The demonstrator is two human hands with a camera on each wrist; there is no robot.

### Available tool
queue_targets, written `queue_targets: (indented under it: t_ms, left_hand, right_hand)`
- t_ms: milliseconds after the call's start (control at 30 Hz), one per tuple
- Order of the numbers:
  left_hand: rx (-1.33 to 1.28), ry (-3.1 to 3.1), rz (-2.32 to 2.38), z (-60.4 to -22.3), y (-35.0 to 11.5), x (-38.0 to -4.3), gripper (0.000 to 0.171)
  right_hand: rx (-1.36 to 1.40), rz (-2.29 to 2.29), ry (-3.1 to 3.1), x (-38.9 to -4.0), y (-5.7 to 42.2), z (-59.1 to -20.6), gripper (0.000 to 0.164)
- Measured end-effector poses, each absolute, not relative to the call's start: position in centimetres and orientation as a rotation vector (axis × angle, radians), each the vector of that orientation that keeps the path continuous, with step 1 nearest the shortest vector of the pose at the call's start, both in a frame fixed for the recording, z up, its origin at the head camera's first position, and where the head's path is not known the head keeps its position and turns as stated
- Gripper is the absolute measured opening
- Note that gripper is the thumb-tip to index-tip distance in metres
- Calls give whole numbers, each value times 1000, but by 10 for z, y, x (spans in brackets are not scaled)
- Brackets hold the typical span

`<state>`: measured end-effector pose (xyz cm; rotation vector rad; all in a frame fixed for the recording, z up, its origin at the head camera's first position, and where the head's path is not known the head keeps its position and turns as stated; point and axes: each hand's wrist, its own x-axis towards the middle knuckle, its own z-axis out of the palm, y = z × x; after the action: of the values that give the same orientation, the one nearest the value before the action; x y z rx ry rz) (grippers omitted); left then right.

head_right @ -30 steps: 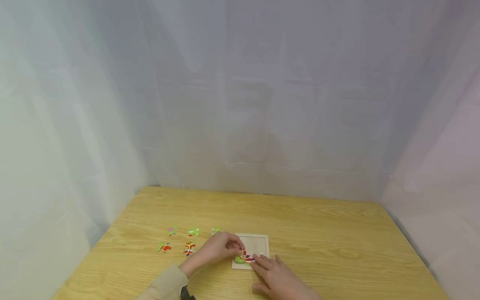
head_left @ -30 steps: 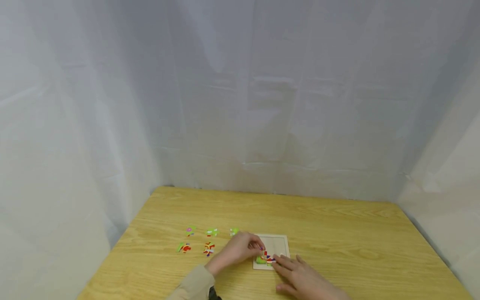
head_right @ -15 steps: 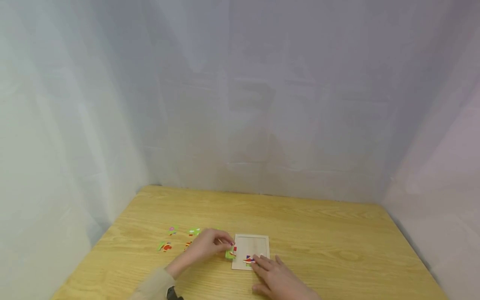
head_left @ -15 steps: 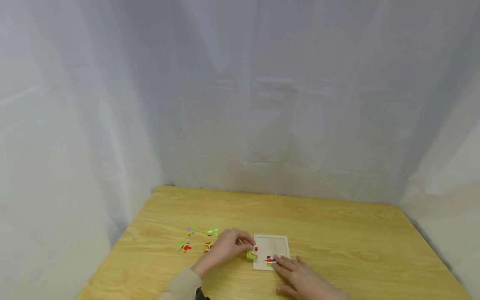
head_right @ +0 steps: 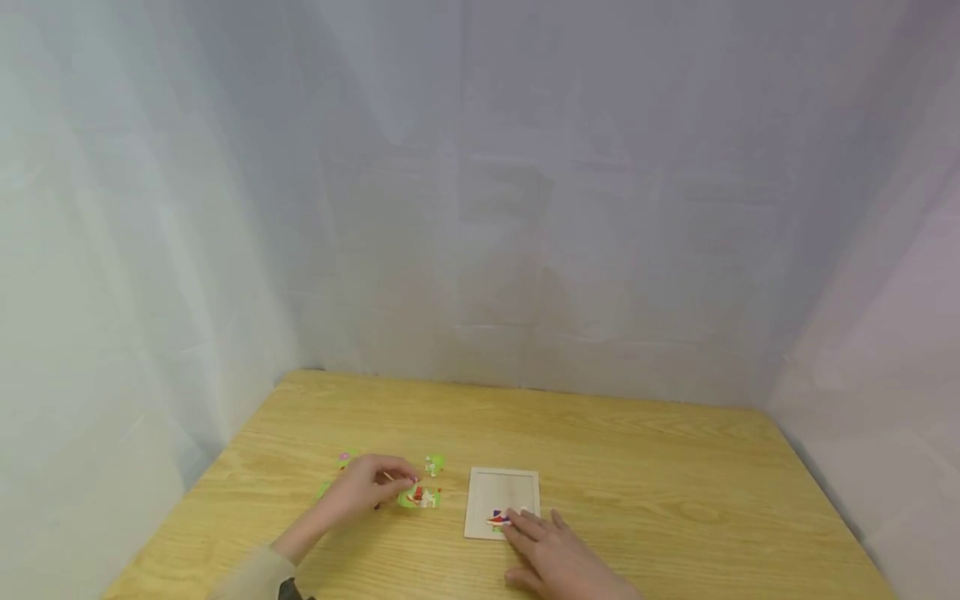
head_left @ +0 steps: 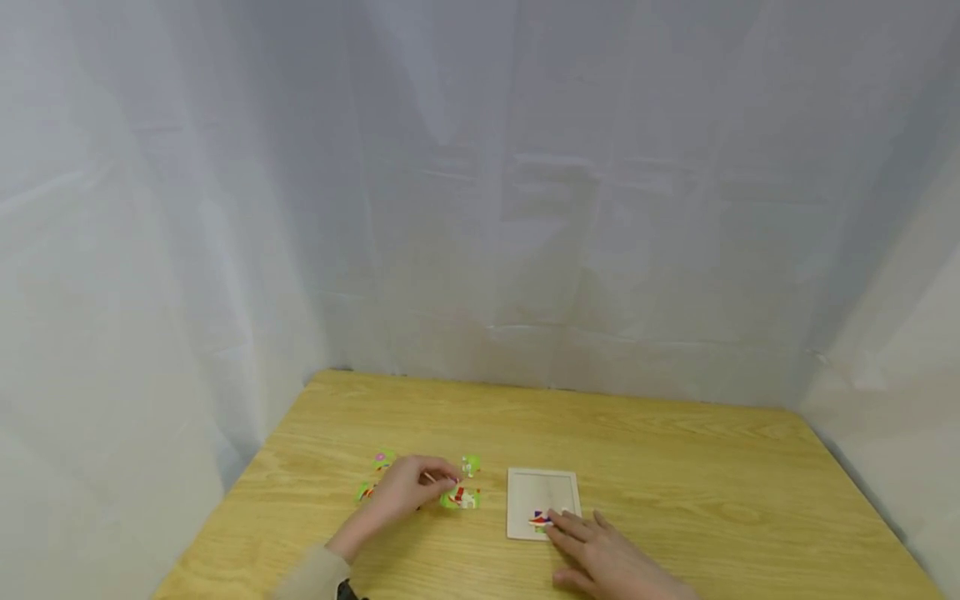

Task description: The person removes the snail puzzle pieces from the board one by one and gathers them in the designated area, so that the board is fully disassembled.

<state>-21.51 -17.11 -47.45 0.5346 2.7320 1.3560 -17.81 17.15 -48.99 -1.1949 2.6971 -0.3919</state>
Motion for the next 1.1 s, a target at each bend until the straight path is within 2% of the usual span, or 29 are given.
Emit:
queue_targets:
  t_ms: [333,700,1100]
  left_hand:
    - [405,2874,1319,-477,-215,-207,13]
    - [292,2801,1439,-488,-264,-187,21]
    - [198,2768,1340,-490,-282,-169,17]
  right_hand:
    - [-1261,-337,2792,-177,173,-495,65]
    - [-1199,-349,2725,-177,173,-492,68]
    - [-1210,-368,2721,-178,176,-495,66]
